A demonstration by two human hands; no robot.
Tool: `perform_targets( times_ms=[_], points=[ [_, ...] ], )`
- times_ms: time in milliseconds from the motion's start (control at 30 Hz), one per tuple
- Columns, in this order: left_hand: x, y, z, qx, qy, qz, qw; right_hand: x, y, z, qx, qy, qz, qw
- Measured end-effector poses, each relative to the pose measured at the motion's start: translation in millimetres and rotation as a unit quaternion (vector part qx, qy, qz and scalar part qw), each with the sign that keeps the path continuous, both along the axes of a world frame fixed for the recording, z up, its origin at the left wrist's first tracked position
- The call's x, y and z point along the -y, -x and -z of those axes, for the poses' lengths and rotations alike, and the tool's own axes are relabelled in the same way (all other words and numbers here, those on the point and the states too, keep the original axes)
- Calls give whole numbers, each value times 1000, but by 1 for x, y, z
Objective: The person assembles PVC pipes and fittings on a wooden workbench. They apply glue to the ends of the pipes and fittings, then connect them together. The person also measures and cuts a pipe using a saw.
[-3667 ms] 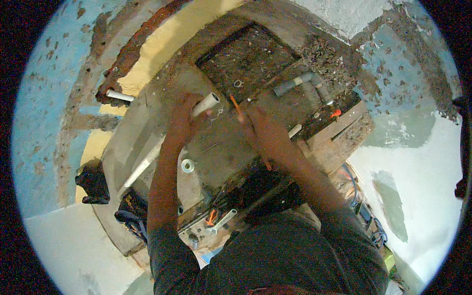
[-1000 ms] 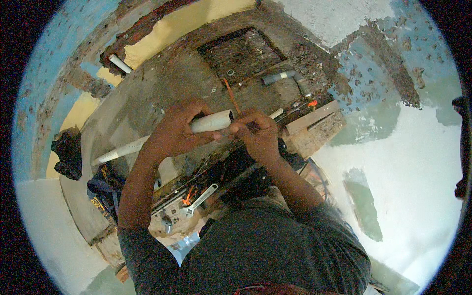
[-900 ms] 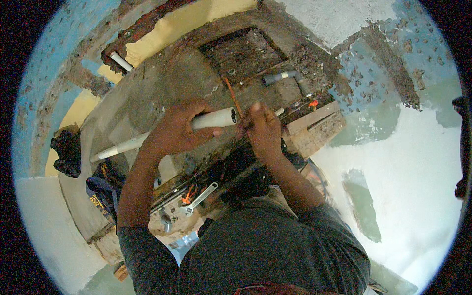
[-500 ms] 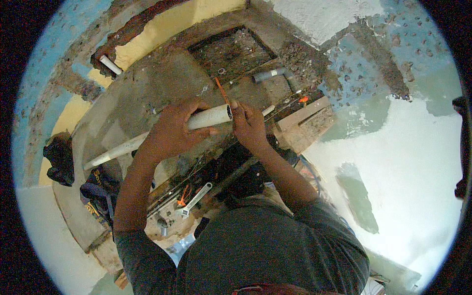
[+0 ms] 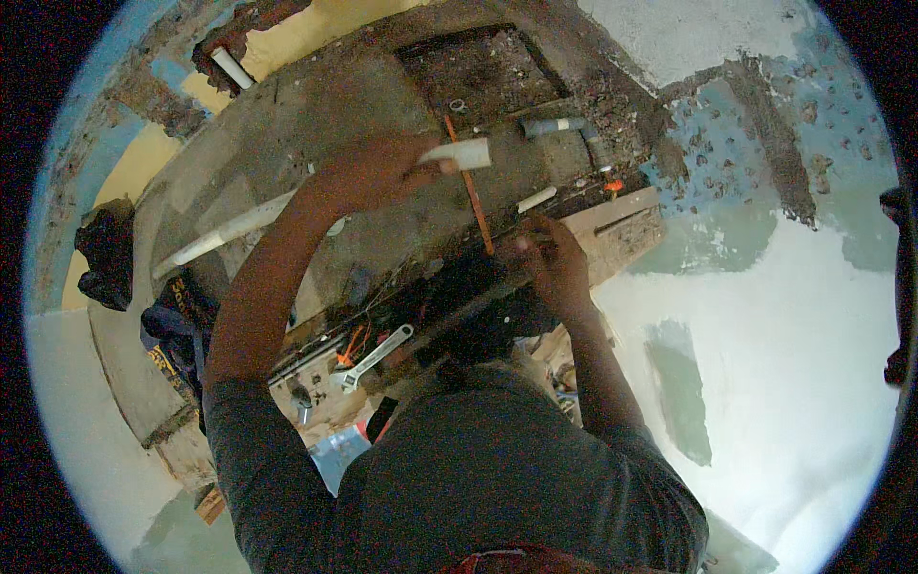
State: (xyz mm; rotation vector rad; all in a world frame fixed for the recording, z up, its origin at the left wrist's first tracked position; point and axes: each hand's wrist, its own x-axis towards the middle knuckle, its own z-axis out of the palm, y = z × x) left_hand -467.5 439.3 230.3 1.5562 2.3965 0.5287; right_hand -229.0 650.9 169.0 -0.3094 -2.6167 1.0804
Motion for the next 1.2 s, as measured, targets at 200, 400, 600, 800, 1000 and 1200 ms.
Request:
perform_targets(
  times_ms=[200, 400, 600, 800, 1000, 1200],
  points=[
    [-19, 1, 31, 124, 34, -66, 989, -15, 83, -7, -93, -108, -120, 982],
    [-10, -9, 33, 108, 27, -36, 993, -24, 143, -23, 66, -223, -228, 945],
    [-22, -21, 76, -66, -26, -121, 990, -47, 175, 37, 246, -160, -200, 935],
    [-20, -28, 98, -132, -72, -122, 981, -70, 179, 95, 67, 46, -207, 975],
    [-23, -22, 107, -54, -70, -143, 986, -69, 147, 62, 150, 317, -188, 917],
    [-20, -9, 102, -39, 23, -156, 987, -54, 153, 46, 113, 197, -162, 960]
  ],
)
